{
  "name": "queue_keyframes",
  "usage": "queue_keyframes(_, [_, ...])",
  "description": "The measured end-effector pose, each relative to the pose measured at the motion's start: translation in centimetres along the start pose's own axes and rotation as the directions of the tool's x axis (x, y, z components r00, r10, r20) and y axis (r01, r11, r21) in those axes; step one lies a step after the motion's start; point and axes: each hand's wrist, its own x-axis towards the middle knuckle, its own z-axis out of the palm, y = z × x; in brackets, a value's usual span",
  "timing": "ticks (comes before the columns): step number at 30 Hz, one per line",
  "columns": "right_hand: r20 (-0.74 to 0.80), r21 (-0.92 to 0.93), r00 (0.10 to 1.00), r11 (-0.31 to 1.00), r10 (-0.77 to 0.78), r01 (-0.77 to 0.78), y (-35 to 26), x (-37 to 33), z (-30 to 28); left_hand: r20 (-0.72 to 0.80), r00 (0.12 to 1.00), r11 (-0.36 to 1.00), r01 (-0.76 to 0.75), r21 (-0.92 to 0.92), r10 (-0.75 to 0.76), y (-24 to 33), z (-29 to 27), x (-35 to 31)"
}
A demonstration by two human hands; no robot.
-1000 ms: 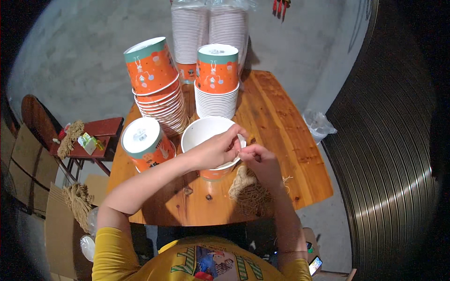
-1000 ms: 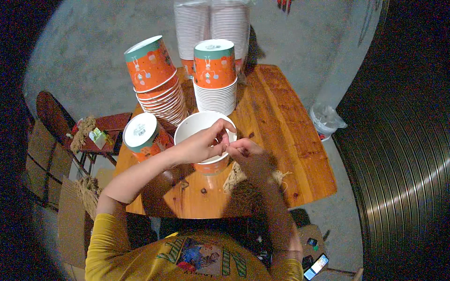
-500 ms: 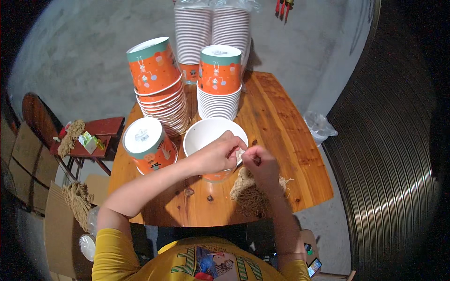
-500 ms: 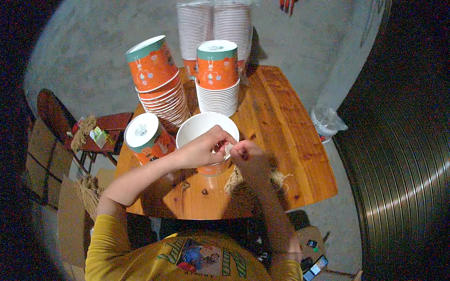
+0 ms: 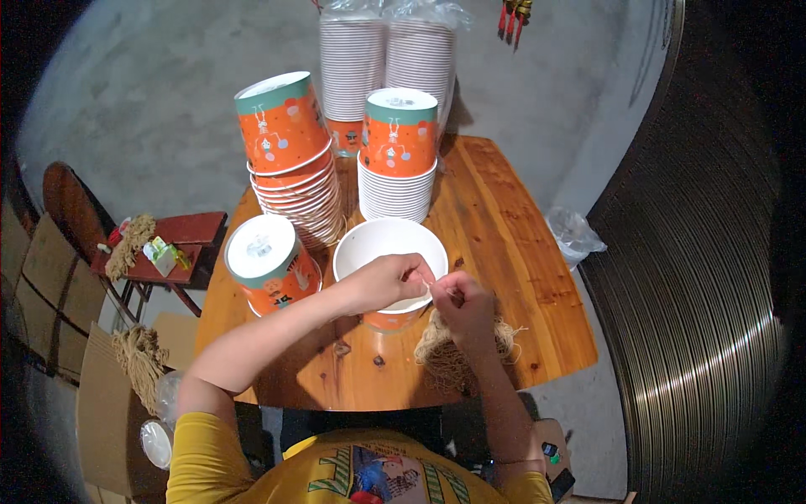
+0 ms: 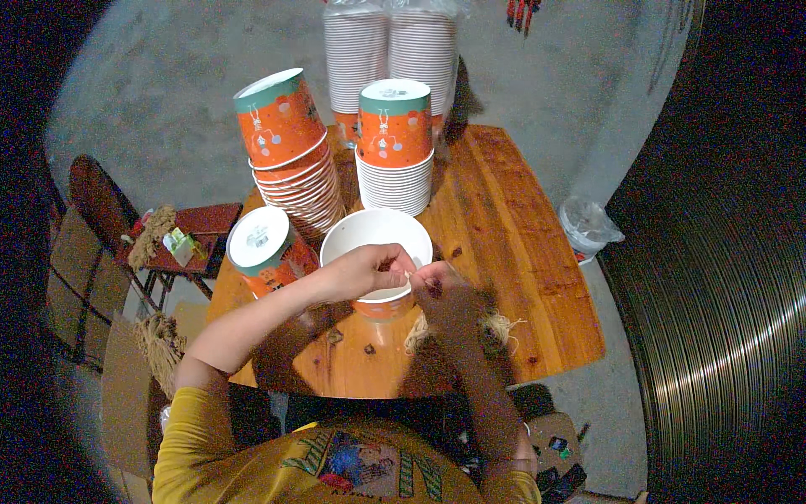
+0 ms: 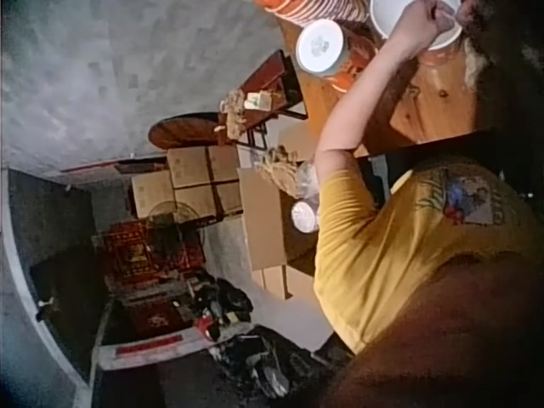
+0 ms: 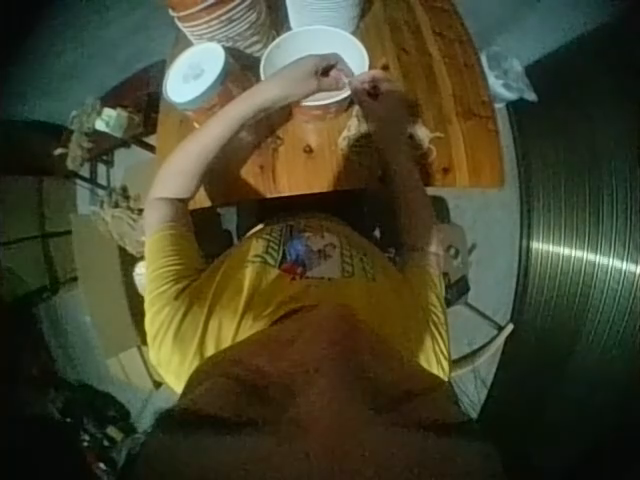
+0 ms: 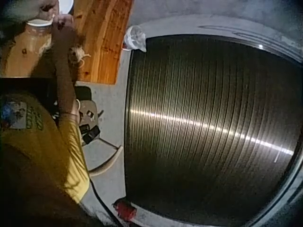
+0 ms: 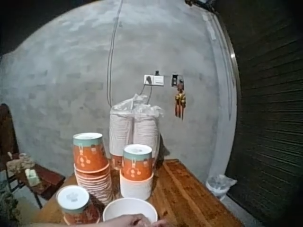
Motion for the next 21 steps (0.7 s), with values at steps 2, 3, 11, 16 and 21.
queue_keyframes(2, [-0.005, 0.028, 1.000, 1.000, -0.010, 0.010, 0.1, -0.1, 0.0, 0.012, 1.000, 1.000, -0.017, -0.009, 0.017, -0.1, 0.1, 0.2])
queue_keyframes(3, [-0.007, 0.027, 1.000, 1.000, -0.010, 0.011, 0.0, -0.1, -0.1, 0.000, 1.000, 1.000, -0.018, 0.000, 0.018, -0.2, 0.3, 0.3])
queue_keyframes(11, [-0.024, -0.302, 0.982, 0.937, -0.189, 0.173, -1.8, -0.3, -0.5, -0.196, 0.900, 0.874, -0.293, 0.387, 0.389, -0.3, 1.5, 0.2])
queue_keyframes(16, [-0.003, -0.349, 0.941, 0.883, -0.337, 0.315, -1.6, -0.6, -0.6, -0.206, 0.973, 0.990, -0.086, 0.110, 0.107, 0.7, 1.7, -0.2])
queue_keyframes(21, [0.046, -0.379, 0.913, 0.839, -0.405, 0.391, -1.5, -0.9, -0.7, -0.208, 0.977, 0.996, -0.053, -0.073, 0.037, -0.4, 1.8, 0.1])
